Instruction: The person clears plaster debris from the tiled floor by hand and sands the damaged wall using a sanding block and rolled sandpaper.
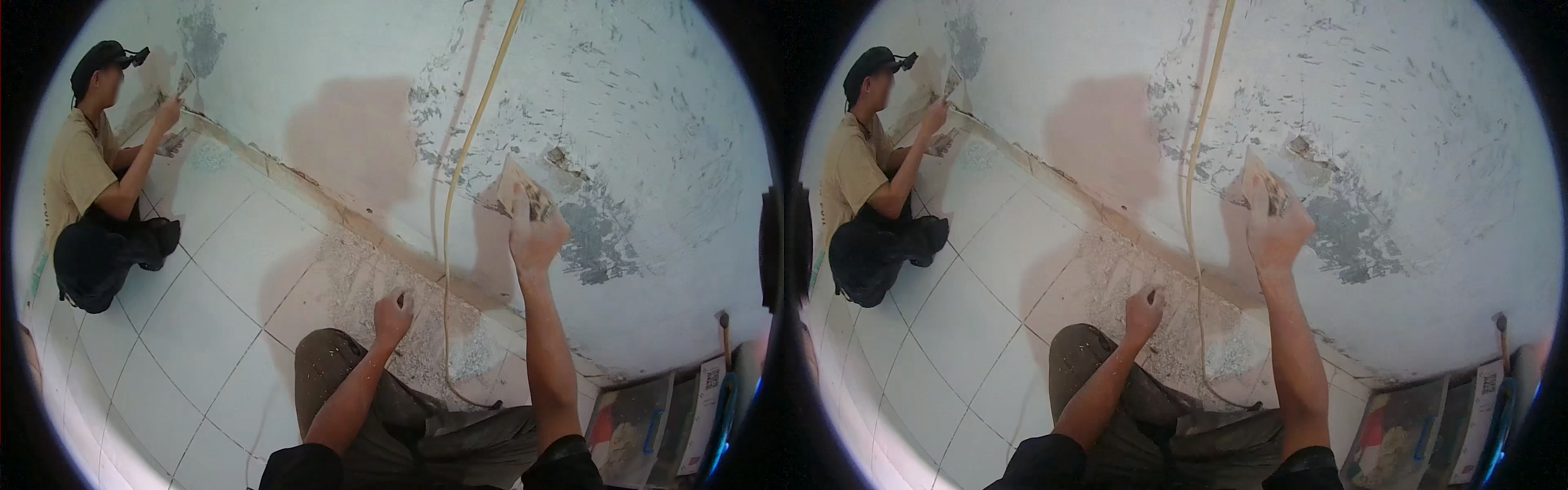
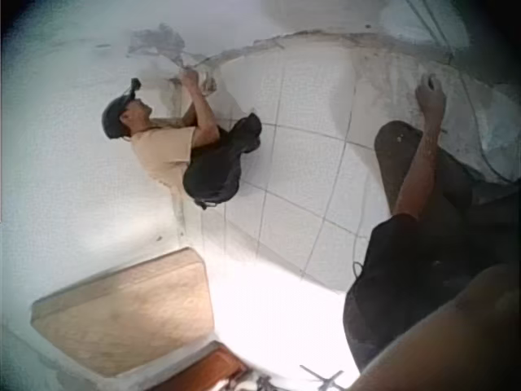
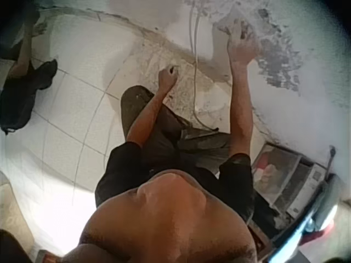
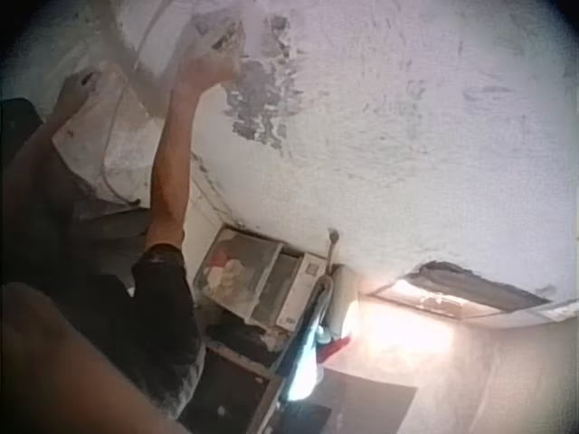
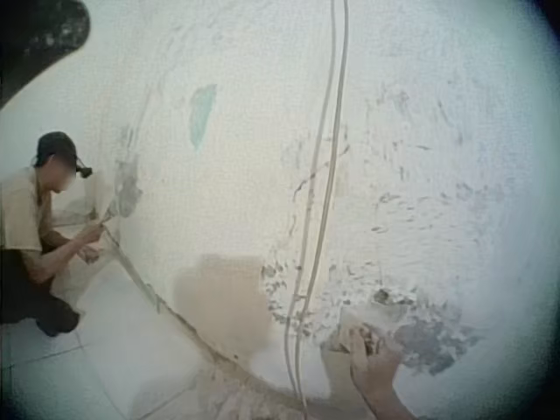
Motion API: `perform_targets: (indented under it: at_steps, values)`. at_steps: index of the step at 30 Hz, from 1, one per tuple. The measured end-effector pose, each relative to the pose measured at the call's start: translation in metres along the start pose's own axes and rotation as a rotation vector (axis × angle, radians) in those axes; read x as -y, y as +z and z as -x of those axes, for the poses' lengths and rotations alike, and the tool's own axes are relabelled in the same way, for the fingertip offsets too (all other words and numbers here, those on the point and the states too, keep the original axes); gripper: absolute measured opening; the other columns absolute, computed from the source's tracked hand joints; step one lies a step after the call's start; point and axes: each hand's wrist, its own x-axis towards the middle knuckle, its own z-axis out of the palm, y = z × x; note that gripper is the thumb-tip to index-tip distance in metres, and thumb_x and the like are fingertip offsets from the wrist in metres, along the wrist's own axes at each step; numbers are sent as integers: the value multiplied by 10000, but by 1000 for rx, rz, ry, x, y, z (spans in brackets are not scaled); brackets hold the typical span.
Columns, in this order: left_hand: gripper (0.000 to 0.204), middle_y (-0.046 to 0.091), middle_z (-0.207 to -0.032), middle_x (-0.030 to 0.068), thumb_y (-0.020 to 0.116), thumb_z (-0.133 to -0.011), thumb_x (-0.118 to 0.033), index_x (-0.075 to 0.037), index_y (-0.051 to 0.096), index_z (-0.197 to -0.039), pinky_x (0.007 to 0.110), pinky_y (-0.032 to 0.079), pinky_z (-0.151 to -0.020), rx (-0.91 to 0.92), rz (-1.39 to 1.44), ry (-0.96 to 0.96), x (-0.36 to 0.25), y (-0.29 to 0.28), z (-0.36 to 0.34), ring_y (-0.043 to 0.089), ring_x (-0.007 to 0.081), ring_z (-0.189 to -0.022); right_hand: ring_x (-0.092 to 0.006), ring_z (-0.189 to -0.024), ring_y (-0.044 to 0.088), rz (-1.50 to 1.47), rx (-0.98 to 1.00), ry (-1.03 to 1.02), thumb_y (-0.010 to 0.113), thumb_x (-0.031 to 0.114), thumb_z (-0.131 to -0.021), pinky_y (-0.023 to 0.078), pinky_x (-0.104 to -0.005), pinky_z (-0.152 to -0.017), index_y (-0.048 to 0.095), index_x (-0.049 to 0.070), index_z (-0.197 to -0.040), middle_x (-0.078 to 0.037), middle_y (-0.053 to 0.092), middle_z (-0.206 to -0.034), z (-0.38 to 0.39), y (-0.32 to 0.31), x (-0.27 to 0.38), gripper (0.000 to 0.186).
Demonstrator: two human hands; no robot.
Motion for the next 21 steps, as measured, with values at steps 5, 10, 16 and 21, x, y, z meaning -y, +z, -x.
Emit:
perform_targets:
  at_steps: [5,10,16,21]
  values:
    - [259,695,-816,205,615,-909,-235,-23,709,-1023,433,519,-704,-59,91,-54,0,-3,-6,687,379,-783,-134,-733,673,-303,-102,39,706,86,-896,530,-276,-663,711,-81,-1012,-121,745,-873,26,5,-5,204]
    - [262,703,-816,188,590,-915,-217,-6,706,-1016,411,517,-702,-41,72,-68,-1,-4,-11,690,347,-756,-145,-769,664,-119,-27,-190,674,94,-924,532,-307,-688,693,-57,-1031,-84,718,-896,34,98,-13,186]
    - [250,709,-806,169,573,-922,-193,-2,709,-1008,384,518,-713,-94,165,-237,8,-12,-14,696,301,-752,-184,-914,688,-1192,-32,323,617,84,-964,545,-312,-791,647,-61,-1144,-123,710,-1057,72,60,-6,233]
    - [242,707,-802,157,575,-923,-188,-2,711,-997,367,515,-706,-59,115,-114,9,7,-15,697,247,-750,-202,-870,693,-409,-130,142,635,109,-943,544,-344,-750,680,-57,-1029,-130,716,-925,59,79,-1,192]
